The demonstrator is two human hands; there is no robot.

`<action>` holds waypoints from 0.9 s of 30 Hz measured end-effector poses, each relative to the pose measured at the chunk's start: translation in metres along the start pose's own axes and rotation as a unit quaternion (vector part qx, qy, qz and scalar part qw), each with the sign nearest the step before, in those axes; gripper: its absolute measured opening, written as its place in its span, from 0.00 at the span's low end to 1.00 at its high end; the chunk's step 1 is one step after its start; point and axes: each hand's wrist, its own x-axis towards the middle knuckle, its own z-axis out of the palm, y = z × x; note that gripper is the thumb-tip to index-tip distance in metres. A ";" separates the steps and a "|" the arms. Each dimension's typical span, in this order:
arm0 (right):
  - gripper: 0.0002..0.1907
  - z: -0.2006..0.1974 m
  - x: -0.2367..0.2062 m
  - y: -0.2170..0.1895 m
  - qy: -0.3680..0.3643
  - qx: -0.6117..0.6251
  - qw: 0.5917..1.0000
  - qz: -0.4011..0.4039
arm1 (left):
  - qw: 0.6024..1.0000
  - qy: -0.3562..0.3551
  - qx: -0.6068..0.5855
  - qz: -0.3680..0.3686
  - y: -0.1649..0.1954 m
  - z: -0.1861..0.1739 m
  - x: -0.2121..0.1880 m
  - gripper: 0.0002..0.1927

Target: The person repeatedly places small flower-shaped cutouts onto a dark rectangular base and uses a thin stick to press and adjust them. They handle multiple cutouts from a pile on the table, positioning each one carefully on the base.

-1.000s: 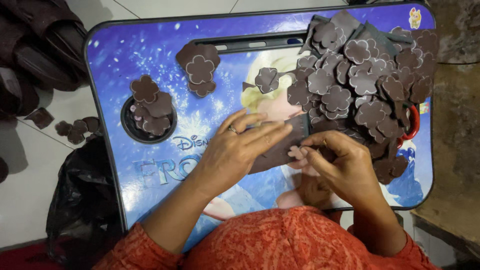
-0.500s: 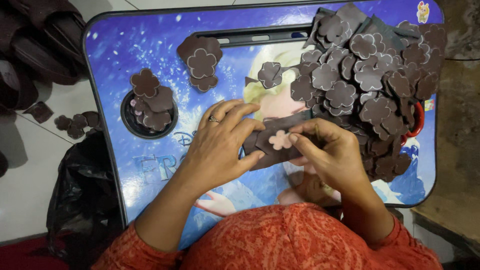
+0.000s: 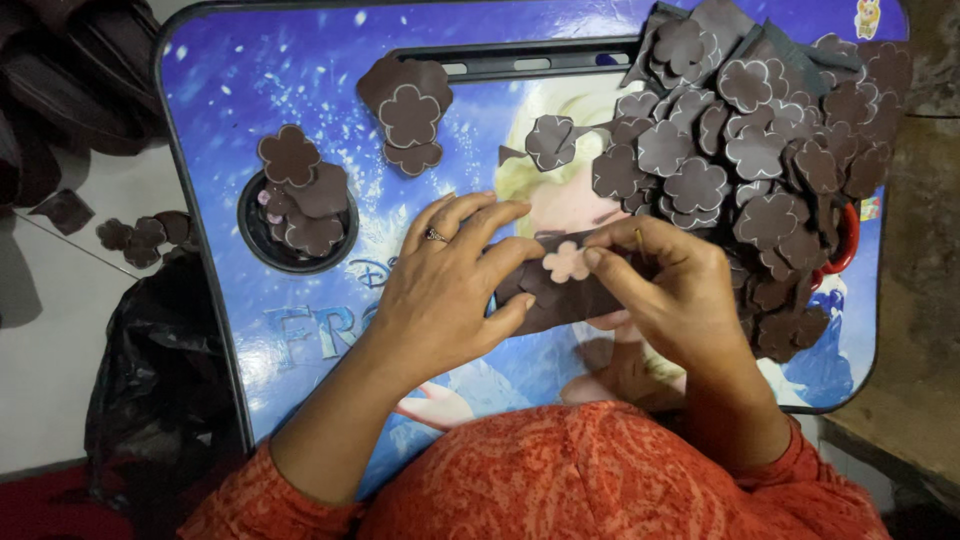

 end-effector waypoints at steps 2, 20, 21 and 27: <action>0.06 -0.001 0.000 0.000 -0.018 -0.026 0.997 -0.068 | 1.000 -0.001 0.002 -0.005 0.001 0.000 -0.001 0.20; 0.07 0.017 -0.006 -0.017 0.010 -0.179 0.977 -0.119 | 1.000 0.001 -0.002 -0.012 0.001 0.000 -0.001 0.18; 0.07 0.017 -0.006 -0.017 0.013 -0.183 0.975 -0.127 | 1.000 0.000 -0.005 -0.013 0.001 0.000 -0.002 0.17; 0.09 0.015 -0.009 -0.019 0.019 -0.174 0.980 -0.091 | 1.000 -0.001 0.003 -0.013 0.001 0.001 -0.001 0.15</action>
